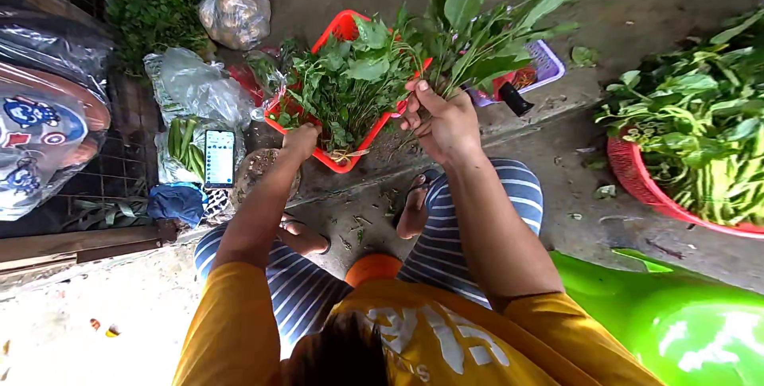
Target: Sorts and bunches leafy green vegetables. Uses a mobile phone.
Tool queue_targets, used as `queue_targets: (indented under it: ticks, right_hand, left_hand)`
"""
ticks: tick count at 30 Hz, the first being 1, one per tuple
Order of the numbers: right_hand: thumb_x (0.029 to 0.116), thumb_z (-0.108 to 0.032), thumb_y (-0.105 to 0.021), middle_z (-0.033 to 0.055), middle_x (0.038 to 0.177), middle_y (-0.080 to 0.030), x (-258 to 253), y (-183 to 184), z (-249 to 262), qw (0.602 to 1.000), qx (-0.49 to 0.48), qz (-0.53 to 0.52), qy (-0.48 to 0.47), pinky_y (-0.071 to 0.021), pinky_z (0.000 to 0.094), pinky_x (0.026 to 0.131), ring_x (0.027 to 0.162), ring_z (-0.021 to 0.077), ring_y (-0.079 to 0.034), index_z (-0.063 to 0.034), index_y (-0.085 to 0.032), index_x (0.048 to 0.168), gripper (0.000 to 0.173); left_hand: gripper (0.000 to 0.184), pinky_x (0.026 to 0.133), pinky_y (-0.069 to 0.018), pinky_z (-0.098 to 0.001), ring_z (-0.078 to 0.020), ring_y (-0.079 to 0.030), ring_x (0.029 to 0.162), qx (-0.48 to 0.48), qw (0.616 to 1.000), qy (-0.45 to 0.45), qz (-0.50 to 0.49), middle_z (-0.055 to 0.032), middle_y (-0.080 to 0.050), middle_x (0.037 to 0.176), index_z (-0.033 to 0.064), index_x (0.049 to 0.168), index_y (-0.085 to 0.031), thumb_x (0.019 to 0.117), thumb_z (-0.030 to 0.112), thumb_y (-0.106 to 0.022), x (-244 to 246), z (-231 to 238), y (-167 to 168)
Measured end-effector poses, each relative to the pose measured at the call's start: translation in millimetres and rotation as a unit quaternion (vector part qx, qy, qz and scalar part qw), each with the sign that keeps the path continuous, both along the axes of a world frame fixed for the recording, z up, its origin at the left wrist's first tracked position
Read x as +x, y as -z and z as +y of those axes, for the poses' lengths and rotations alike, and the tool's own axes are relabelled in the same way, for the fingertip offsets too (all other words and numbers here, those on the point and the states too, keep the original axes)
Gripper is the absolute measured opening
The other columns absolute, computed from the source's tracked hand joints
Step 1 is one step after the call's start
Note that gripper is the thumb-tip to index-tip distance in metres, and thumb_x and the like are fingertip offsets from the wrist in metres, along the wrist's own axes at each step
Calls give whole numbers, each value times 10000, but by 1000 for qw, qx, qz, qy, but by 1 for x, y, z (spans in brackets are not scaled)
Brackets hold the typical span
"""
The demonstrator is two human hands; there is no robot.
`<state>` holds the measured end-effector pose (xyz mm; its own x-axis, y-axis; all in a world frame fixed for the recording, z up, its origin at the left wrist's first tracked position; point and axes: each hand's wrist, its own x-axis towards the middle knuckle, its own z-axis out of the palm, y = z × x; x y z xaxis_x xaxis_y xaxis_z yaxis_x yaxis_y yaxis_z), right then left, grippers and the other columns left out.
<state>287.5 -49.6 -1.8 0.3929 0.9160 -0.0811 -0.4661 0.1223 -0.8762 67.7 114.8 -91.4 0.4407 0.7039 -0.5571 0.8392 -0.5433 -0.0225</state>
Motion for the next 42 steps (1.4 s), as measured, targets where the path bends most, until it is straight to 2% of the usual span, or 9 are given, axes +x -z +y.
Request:
queue_targets:
  ticks: [3,8,12,16,22,25,29,36,42]
  right_hand:
    - [1097,-103,-391,-35,666,-547,4,0,0,1000,1,14,9,-548,239,543,507,72,-531,-50,-603,1065,221]
    - [1109,-168,-393,-50,651,-534,0,-3,-5,1000,-21,15,-15,-518,193,515,489,42,-503,-85,-622,1083,244]
    - [1109,-161,-415,-23,731,-616,-15,-6,-5,996,-63,-17,-54,-593,271,655,612,90,-621,-80,-609,1107,210]
    - [1097,-90,-423,49,923,-723,-35,-1,-1,993,-67,-29,-92,-624,338,843,836,148,-736,-6,-604,1143,205]
    - [1113,-134,-411,98,878,-693,-61,-7,-2,964,-169,67,-196,-636,333,642,668,180,-712,-20,-540,1177,184]
    - [1111,-150,-416,40,813,-671,-49,9,-2,952,-178,29,-246,-515,224,515,545,82,-578,-57,-559,1181,184]
    - [1079,-115,-464,-16,804,-618,-17,12,-5,975,-110,19,-195,-513,210,537,570,54,-540,-80,-626,1135,174]
    - [1102,-211,-419,-55,679,-512,2,-8,-8,996,-49,61,-41,-494,215,504,514,59,-487,-141,-603,980,231]
    - [1098,-233,-455,-60,634,-471,-6,-15,-13,994,-32,86,-56,-446,177,474,480,40,-438,-154,-579,926,227]
  left_hand:
    - [251,945,-499,-682,-460,-593,1242,20,1000,19,-7,-226,-615,1340,39,1214,-679,1039,31,-499,-13,13,-14]
    - [295,998,-484,-652,-470,-565,1288,159,978,29,-131,-241,-597,1383,36,1242,-685,1038,0,-476,-48,1,-94]
    - [202,932,-548,-553,-427,-654,1118,291,887,139,-331,-222,-683,1182,-14,1063,-728,983,-45,-545,-59,-37,-129]
    - [199,996,-545,-453,-357,-670,1140,300,824,201,-436,-203,-699,1191,-25,1060,-744,945,-53,-585,-42,-86,-125]
    - [196,966,-571,-403,-304,-705,1118,256,805,202,-496,-166,-725,1192,1,1059,-762,945,-33,-606,-11,-109,-75]
    - [241,1013,-554,-436,-295,-666,1202,165,824,108,-531,-181,-629,1377,-8,1218,-700,1006,44,-598,-22,-101,-78]
    - [280,882,-602,-360,-242,-705,1014,178,788,-71,-585,-233,-628,1297,-56,1235,-654,970,33,-633,-48,-62,-79]
    - [339,1027,-510,-562,-365,-662,1159,-71,911,-273,-299,-234,-668,1254,-12,1327,-608,998,61,-569,-23,-13,-24]
    - [416,954,-553,-460,-330,-646,1136,-165,726,-497,-446,-267,-575,1352,-43,1438,-467,1027,18,-485,27,5,39]
